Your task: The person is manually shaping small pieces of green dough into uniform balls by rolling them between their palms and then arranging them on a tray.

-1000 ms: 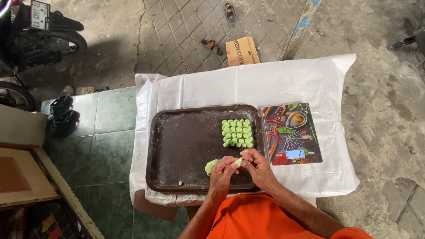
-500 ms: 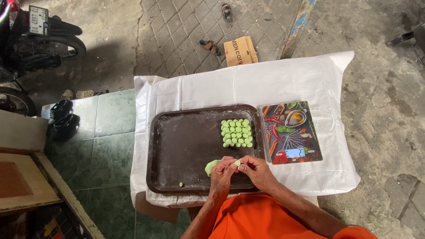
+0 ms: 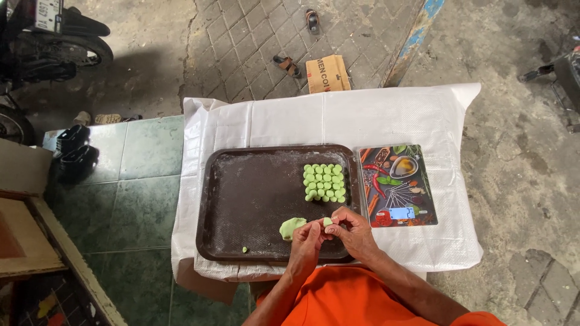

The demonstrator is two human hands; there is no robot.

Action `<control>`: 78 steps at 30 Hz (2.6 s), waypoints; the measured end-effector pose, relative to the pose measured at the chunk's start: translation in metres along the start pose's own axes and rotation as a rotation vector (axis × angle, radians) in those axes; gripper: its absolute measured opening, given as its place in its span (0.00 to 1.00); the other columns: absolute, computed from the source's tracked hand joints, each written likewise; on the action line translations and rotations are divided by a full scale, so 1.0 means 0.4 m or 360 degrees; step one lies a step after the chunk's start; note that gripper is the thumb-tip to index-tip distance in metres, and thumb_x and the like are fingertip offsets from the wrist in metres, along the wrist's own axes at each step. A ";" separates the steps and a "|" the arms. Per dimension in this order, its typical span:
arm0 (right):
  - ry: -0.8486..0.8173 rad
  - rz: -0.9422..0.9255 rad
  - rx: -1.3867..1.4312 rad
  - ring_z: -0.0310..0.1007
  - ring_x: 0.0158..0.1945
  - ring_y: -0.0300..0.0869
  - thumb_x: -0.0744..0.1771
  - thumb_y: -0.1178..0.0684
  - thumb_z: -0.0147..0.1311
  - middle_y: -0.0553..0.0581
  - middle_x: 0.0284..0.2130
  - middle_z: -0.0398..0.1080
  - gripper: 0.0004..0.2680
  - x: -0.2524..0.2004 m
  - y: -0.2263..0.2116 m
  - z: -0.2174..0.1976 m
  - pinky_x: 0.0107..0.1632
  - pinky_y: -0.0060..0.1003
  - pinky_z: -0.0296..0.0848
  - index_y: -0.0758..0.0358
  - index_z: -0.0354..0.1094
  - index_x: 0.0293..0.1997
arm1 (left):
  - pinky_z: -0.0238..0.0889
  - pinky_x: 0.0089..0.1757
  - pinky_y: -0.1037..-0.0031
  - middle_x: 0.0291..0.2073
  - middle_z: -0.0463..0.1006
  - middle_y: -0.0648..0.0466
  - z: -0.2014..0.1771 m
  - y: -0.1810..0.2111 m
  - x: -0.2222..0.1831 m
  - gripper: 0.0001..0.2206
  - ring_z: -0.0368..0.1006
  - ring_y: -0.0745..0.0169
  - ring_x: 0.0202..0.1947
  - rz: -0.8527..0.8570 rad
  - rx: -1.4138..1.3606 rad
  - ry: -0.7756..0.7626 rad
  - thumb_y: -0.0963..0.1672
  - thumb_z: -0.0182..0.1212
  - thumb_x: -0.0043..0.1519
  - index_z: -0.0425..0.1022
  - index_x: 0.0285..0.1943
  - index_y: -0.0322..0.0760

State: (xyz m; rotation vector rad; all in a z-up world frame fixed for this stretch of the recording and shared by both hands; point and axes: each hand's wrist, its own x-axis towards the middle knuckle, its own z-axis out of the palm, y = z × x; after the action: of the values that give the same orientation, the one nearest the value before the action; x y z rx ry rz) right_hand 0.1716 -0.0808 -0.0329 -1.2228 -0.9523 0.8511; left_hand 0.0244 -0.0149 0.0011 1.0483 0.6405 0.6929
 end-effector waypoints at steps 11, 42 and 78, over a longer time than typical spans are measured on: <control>-0.0202 -0.0148 -0.0087 0.69 0.33 0.39 0.70 0.46 0.52 0.54 0.31 0.69 0.11 0.015 -0.043 0.037 0.38 0.32 0.72 0.64 0.69 0.37 | 0.62 0.37 0.78 0.30 0.69 0.59 -0.048 -0.010 0.004 0.12 0.64 0.73 0.31 0.0067 0.0028 0.0000 0.47 0.67 0.64 0.73 0.47 0.37; 0.0130 0.0039 -0.0240 0.77 0.37 0.37 0.66 0.51 0.61 0.52 0.35 0.80 0.07 -0.002 0.044 -0.001 0.45 0.30 0.78 0.63 0.78 0.41 | 0.73 0.41 0.73 0.33 0.82 0.52 -0.037 -0.013 0.021 0.10 0.75 0.65 0.33 -0.0139 0.0020 0.0034 0.44 0.61 0.66 0.80 0.47 0.32; 0.0219 0.0264 0.0068 0.73 0.34 0.38 0.67 0.55 0.60 0.55 0.35 0.78 0.09 -0.003 0.026 0.004 0.40 0.31 0.77 0.68 0.75 0.48 | 0.68 0.40 0.78 0.45 0.75 0.50 -0.079 -0.096 0.043 0.13 0.72 0.66 0.39 0.0357 0.0224 -0.0012 0.38 0.70 0.61 0.83 0.54 0.34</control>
State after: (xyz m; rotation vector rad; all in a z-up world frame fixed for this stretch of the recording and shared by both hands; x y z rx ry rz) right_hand 0.1694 -0.0795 -0.0433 -1.3187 -0.7260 0.9006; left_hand 0.0189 0.0029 -0.0482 1.2654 0.5765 0.8474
